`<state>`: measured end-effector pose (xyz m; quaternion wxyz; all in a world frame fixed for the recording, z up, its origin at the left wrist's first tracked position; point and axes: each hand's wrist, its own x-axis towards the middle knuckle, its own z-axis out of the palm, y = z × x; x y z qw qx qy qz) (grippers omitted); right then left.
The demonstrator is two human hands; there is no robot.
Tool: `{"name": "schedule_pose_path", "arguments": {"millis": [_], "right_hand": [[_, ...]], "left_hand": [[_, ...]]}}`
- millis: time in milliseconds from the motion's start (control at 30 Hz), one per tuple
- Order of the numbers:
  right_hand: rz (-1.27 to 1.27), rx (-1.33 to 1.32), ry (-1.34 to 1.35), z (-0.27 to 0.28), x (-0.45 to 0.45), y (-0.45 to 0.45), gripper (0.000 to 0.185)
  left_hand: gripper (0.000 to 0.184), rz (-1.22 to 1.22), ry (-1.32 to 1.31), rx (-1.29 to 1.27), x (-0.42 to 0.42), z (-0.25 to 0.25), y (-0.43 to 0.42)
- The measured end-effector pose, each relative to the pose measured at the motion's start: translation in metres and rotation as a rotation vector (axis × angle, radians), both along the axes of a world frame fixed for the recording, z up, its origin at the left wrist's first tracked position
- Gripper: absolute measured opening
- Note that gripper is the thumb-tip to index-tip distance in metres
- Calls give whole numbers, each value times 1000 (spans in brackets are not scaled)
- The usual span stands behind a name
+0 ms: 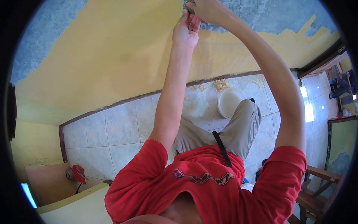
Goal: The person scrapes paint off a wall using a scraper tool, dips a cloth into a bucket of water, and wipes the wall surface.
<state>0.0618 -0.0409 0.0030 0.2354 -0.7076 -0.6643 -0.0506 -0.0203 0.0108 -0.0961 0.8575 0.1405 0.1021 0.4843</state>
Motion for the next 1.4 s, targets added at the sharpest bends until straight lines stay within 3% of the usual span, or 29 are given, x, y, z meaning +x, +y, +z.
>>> {"name": "schedule_pose_path", "arguments": {"millis": [67, 133, 200, 267, 433, 500, 567, 633, 700, 733, 800, 900, 1000, 1033, 1100, 1233, 1333, 1400], "right_hand": [[-11, -52, 70, 7, -12, -11, 38], [-22, -89, 122, 14, -13, -10, 38], [-10, -66, -328, 10, -11, -7, 38], [-66, -122, -249, 18, -21, -9, 37], [-97, -97, -286, 4, -15, -5, 36], [-11, 16, -110, 1, -12, -5, 37], [-56, -51, 5, 17, -26, -17, 37], [-106, -112, 115, 22, -25, -17, 37], [-45, -146, -600, 15, -17, -4, 37], [-45, -143, -600, 16, -21, -6, 37], [-149, -35, -87, 17, -27, -12, 38], [-33, -48, 107, 13, -24, -11, 38], [-57, -12, 217, 7, -26, -13, 37], [-56, -12, 213, 9, -29, -14, 37], [-114, -82, -201, 18, -34, -13, 36], [-115, -107, -240, 23, -39, -15, 36], [-181, -32, -105, 22, -45, -16, 37], [-234, -36, 6, 18, -48, -14, 37]], "left_hand": [[20, 24, -22, 27, 5, -8, -5], [21, 57, -213, -5, 17, -7, -9], [20, 53, -267, -36, 25, -5, -10], [18, 31, -419, -97, 28, -5, -12], [19, 54, -175, -52, 7, -2, -7], [19, 73, -65, -10, 2, -3, -6], [18, 121, -144, 79, 10, -8, -7], [18, 114, -269, 4, 27, -9, -10], [18, 112, -387, -72, 33, -13, -6], [17, 84, -372, -72, 31, -13, -3], [17, 53, -361, -80, 27, -15, 1], [19, 133, -54, 5, -1, 5, -12], [20, 173, -14, 104, -1, -2, -7], [20, 174, -17, 104, 2, -3, -7], [19, 90, -201, -76, 10, -2, -6], [18, 8, -344, -121, 17, -6, -1], [18, -32, -382, -89, 6, 2, -2], [19, -3, -78, -136, -10, 9, -3]]}}
